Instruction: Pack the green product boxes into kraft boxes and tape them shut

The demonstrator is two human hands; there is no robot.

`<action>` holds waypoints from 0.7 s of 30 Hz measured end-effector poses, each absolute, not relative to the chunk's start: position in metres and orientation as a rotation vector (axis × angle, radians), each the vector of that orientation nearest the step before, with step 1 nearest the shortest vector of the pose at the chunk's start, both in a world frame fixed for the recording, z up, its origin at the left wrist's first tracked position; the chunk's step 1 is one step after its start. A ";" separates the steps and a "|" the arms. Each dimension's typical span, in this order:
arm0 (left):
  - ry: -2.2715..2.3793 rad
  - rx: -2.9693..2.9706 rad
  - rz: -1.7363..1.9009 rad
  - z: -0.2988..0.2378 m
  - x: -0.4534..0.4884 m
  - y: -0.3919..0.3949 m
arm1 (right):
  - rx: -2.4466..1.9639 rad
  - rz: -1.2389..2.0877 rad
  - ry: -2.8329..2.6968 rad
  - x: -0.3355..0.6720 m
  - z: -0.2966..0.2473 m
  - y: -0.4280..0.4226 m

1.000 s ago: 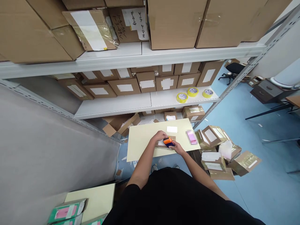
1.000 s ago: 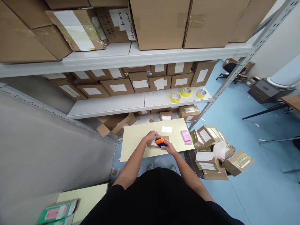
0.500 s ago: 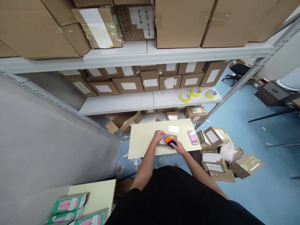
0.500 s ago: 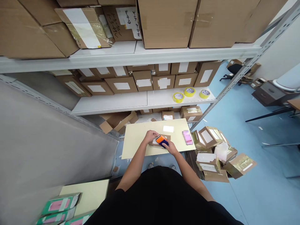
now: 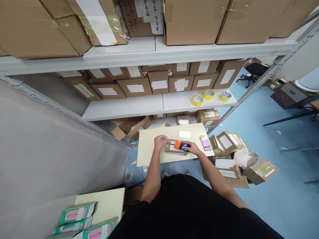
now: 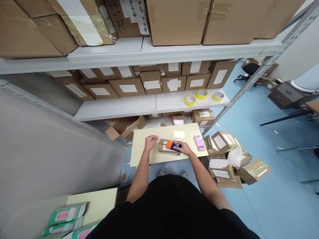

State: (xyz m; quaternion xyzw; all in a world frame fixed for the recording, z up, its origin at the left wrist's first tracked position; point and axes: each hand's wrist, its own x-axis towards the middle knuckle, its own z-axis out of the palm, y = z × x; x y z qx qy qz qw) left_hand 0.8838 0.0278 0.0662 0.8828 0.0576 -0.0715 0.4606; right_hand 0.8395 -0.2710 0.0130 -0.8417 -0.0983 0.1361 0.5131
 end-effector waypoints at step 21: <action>0.431 2.018 -0.273 -0.040 0.885 0.081 | -2.313 0.382 -0.145 0.848 -0.001 -0.267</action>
